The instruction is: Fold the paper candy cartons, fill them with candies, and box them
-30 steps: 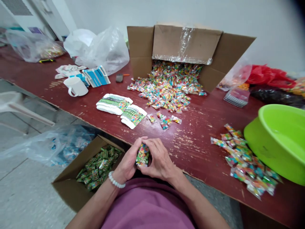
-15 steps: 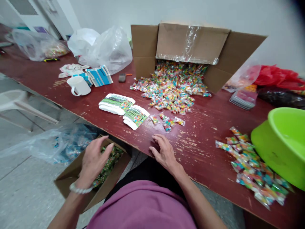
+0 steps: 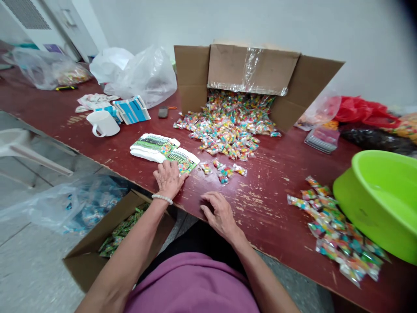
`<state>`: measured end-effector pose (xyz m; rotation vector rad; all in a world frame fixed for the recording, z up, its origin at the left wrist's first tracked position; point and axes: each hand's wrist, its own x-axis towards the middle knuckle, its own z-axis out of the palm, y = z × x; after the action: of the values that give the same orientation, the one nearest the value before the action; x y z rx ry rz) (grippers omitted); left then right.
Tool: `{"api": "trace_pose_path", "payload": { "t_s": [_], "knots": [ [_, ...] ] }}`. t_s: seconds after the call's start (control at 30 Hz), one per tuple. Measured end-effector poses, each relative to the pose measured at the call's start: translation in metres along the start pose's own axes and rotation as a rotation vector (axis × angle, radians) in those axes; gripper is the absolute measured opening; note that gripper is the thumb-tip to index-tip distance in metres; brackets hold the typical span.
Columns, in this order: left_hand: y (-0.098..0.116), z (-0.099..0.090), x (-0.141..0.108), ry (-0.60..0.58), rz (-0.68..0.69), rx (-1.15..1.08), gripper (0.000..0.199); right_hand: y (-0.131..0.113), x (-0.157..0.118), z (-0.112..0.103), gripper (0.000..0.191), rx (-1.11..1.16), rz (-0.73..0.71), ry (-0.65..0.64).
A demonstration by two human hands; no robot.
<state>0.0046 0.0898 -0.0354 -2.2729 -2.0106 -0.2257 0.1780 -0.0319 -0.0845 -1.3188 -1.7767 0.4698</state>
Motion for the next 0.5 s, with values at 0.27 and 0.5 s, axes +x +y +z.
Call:
{"api": "trace_pose_path", "payload": {
  "t_s": [0.27, 0.5],
  "knots": [
    [0.002, -0.011, 0.009, 0.019, 0.0, -0.068, 0.048, -0.006, 0.001, -0.003, 0.02, 0.01, 0.017, 0.0],
    [-0.001, -0.013, -0.014, -0.022, -0.1, -0.673, 0.021, -0.008, 0.007, -0.002, 0.034, 0.325, 0.326, 0.169]
  ]
}}
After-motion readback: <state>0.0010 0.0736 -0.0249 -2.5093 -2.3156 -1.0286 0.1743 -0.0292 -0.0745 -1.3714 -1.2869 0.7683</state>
